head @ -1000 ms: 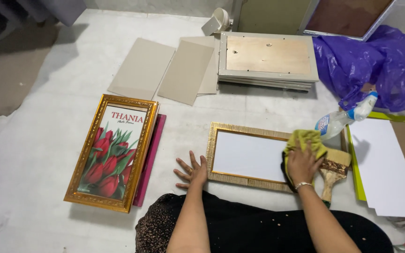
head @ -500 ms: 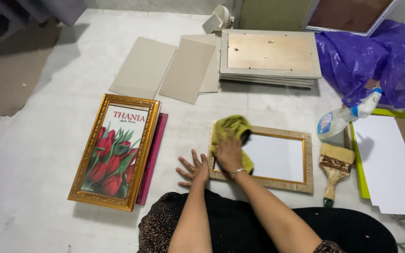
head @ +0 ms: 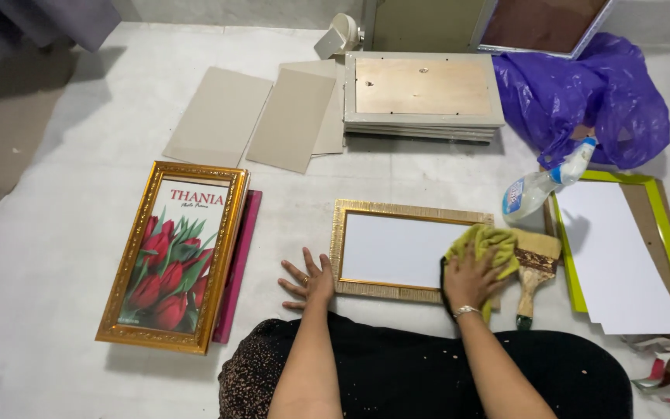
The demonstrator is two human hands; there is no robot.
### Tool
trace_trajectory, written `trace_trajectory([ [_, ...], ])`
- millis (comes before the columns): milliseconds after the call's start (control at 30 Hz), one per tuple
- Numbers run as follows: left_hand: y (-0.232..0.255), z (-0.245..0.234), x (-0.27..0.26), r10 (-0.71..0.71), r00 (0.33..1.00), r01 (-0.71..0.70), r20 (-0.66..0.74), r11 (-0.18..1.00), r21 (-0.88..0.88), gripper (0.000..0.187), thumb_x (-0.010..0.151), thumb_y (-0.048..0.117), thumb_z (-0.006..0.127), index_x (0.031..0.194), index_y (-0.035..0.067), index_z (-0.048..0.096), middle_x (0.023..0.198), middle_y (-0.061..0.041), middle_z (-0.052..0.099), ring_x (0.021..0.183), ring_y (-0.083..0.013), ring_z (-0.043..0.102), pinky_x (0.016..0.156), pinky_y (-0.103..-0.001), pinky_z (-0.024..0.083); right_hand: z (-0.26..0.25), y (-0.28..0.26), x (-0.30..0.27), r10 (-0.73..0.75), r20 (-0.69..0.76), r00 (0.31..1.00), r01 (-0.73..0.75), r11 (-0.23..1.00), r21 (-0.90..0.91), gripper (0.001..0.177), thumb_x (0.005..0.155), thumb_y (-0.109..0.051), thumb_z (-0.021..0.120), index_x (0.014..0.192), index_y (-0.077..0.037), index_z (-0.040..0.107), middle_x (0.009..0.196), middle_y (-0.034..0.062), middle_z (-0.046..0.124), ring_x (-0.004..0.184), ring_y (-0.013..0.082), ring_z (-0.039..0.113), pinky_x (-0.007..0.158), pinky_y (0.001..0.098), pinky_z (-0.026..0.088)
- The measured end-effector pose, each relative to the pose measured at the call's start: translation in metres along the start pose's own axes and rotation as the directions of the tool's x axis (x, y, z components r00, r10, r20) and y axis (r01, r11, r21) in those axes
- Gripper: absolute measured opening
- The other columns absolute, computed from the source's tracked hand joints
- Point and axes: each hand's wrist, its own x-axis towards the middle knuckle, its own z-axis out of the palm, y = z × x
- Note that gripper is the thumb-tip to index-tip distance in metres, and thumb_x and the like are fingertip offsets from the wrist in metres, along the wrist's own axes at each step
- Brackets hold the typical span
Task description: Clean picture frames and apply a finish to backing boards using a cloth and brush
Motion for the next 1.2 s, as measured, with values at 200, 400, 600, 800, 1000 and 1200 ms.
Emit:
trace_trajectory([
  [200,-0.005,0.01,0.011,0.002,1.0,-0.002,-0.005,1.0,0.004,0.071,0.094,0.084,0.006,0.158,0.055,-0.008,0.163,0.001,-0.04,0.147,-0.0475,-0.033,0.104,-0.081,-0.022,-0.052,-0.121,-0.023,-0.389,-0.165,0.907,0.401,0.915,0.049,0.036,0.093,-0.046,0.06,0.116,-0.022,0.075,0.128,0.0192,0.067,0.105,0.0406,0.071,0.086,0.0563,0.055],
  [400,-0.004,0.006,0.004,0.005,1.0,-0.005,-0.003,1.0,0.008,0.07,0.095,0.083,0.005,0.158,0.055,-0.008,0.164,0.001,-0.038,0.148,-0.0472,-0.032,0.106,-0.08,-0.02,0.068,-0.19,-0.032,-0.65,-0.178,0.739,0.671,0.734,0.105,0.061,0.093,-0.042,0.057,0.152,-0.031,0.047,0.145,0.0138,0.052,0.124,0.0428,0.056,0.099,0.058,0.047],
  [600,-0.005,0.008,0.01,-0.006,1.0,0.006,-0.009,1.0,0.02,0.067,0.096,0.082,0.003,0.157,0.057,-0.009,0.164,0.003,-0.038,0.147,-0.0458,-0.033,0.107,-0.08,-0.019,0.014,-0.195,-0.075,-0.803,-0.067,0.593,0.784,0.556,0.274,0.063,0.098,-0.042,0.046,0.159,-0.033,0.035,0.152,0.0008,0.05,0.134,0.0362,0.048,0.104,0.0551,0.04],
  [800,-0.005,0.007,0.009,0.006,1.0,-0.006,-0.002,1.0,0.001,0.068,0.096,0.081,0.003,0.158,0.055,-0.009,0.164,0.002,-0.04,0.147,-0.0458,-0.034,0.106,-0.08,-0.021,-0.081,-0.112,-0.045,-0.668,-0.157,0.727,0.683,0.728,0.065,0.032,0.082,-0.028,0.066,0.111,-0.015,0.074,0.107,0.0139,0.073,0.104,0.0349,0.068,0.096,0.0572,0.048],
  [1000,-0.001,0.002,0.0,-0.001,1.0,0.001,-0.009,1.0,0.01,0.069,0.096,0.081,0.006,0.158,0.055,-0.008,0.164,0.002,-0.039,0.147,-0.0457,-0.034,0.107,-0.079,-0.021,0.017,-0.003,-0.02,0.001,-0.089,0.996,0.011,0.991,0.134,0.06,0.097,-0.037,0.054,0.154,-0.02,0.045,0.164,0.0287,0.022,0.148,0.0588,0.018,0.112,0.0753,0.017],
  [1200,0.004,-0.005,-0.004,-0.002,1.0,0.002,0.021,1.0,-0.011,0.069,0.096,0.08,0.004,0.159,0.053,-0.009,0.164,0.001,-0.04,0.147,-0.046,-0.035,0.106,-0.08,-0.021,-0.042,-0.122,-0.063,-0.667,-0.341,0.662,0.689,0.721,-0.074,0.008,0.076,-0.017,0.069,0.076,-0.009,0.069,0.076,0.0147,0.061,0.083,0.0407,0.062,0.078,0.0575,0.049],
])
